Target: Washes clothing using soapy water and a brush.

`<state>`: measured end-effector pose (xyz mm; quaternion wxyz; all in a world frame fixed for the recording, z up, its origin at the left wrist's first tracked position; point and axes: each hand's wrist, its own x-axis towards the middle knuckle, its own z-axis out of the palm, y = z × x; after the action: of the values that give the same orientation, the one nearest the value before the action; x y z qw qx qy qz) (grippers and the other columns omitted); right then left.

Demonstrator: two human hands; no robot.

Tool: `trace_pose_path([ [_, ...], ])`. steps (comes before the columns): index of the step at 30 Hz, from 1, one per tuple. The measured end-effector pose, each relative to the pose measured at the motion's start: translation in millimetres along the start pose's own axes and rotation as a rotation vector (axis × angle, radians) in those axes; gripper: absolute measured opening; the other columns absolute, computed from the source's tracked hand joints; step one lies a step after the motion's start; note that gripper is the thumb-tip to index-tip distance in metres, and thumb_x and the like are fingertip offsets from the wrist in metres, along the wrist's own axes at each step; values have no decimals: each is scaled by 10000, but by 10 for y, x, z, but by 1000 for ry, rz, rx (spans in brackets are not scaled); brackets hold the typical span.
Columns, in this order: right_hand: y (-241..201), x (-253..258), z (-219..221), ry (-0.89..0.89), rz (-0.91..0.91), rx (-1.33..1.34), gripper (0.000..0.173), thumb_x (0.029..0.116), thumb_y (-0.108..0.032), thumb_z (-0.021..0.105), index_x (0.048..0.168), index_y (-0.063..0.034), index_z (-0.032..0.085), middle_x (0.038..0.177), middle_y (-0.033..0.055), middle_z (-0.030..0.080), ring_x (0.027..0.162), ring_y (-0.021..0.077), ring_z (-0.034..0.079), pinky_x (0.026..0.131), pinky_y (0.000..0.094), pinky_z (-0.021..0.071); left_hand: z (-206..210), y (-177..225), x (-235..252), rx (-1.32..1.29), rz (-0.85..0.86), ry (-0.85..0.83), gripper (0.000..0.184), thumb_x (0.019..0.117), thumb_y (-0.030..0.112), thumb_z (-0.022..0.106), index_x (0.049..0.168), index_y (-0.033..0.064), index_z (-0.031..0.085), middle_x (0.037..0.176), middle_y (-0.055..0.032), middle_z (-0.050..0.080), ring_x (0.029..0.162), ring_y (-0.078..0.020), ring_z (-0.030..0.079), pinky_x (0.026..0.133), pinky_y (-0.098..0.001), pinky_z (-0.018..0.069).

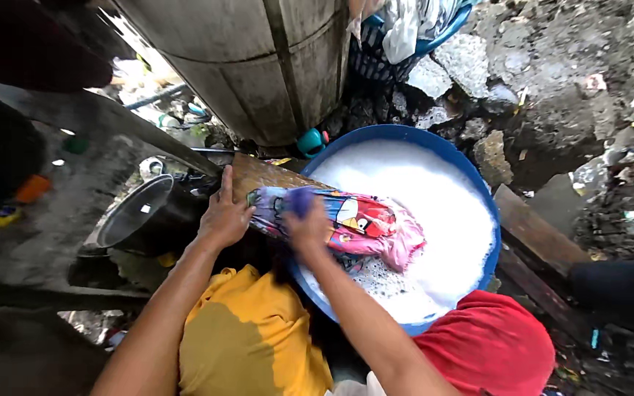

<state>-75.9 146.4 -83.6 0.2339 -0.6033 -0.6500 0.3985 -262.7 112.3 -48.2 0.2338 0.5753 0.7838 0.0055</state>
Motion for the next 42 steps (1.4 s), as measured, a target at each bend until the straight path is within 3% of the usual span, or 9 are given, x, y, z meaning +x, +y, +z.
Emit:
trace_pose_path([
  [3, -94, -258, 142, -162, -212, -171, 568, 895, -362, 791, 1332, -40, 624, 1251, 233, 655, 1160, 391, 650, 928, 556, 559, -17, 22, -23, 2, -12, -5, 370, 1080, 207, 527, 1375, -3, 605, 1725, -146, -102, 1486, -550, 232, 1019, -715, 409],
  [9, 1692, 193, -1065, 283, 369, -102, 747, 939, -345, 739, 1490, 42, 414, 1401, 339, 542, 1298, 500, 543, 1061, 661, 438, 22, 26, 13, 49, 10, -14, 441, 1107, 274, 455, 1393, -40, 574, 1709, -204, -122, 1470, -591, 209, 1077, -691, 360],
  [12, 1148, 211, -654, 265, 243, -32, 699, 950, -329, 716, 1485, 17, 428, 1336, 311, 597, 1217, 478, 603, 980, 667, 501, 1, 30, 33, 69, 8, -21, 461, 1111, 286, 437, 1425, -32, 548, 1708, -200, -138, 1480, -579, 193, 1096, -680, 348],
  [16, -197, -228, 213, -127, -153, -120, 563, 881, -331, 805, 1302, -9, 617, 1195, 246, 657, 1113, 404, 655, 884, 568, 562, -4, -3, 1, 17, -19, -4, 363, 1076, 180, 519, 1370, -16, 604, 1723, -161, -95, 1473, -571, 241, 998, -739, 412],
  [24, 1771, 351, -1113, 330, 378, -103, 773, 934, -360, 739, 1496, 45, 396, 1376, 355, 552, 1270, 528, 552, 1017, 699, 449, 22, -3, 40, 59, 15, -2, 462, 1110, 286, 442, 1399, -55, 560, 1705, -213, -133, 1451, -611, 222, 1036, -714, 382],
  [30, -189, -46, 191, -82, -133, -87, 578, 878, -314, 798, 1328, 2, 620, 1257, 265, 649, 1171, 417, 639, 947, 577, 542, -81, 40, 22, -17, -61, -57, 475, 1051, 279, 597, 1399, -41, 566, 1719, -156, -129, 1481, -565, 214, 1047, -715, 386],
  [33, 21, 104, -146, -108, -135, -122, 570, 898, -318, 784, 1341, 6, 630, 1273, 272, 658, 1191, 426, 642, 972, 599, 532, -89, 16, 46, -68, -48, -61, 488, 1017, 296, 656, 1396, -3, 587, 1717, -158, -136, 1465, -578, 235, 1033, -736, 385],
  [38, 1537, 606, -1233, 306, 457, -105, 767, 935, -336, 738, 1508, 41, 395, 1426, 337, 529, 1320, 488, 534, 1081, 643, 430, -69, 18, 52, -72, -30, -41, 566, 948, 316, 752, 1369, -30, 599, 1714, -168, -140, 1478, -563, 217, 1067, -701, 381],
  [42, 475, 486, -397, 205, 181, 2, 655, 912, -282, 755, 1416, 59, 514, 1328, 303, 611, 1244, 447, 600, 1034, 610, 491, -76, 37, 62, -63, -35, -34, 599, 921, 304, 786, 1384, -22, 590, 1713, -176, -134, 1479, -561, 218, 1057, -706, 387],
])
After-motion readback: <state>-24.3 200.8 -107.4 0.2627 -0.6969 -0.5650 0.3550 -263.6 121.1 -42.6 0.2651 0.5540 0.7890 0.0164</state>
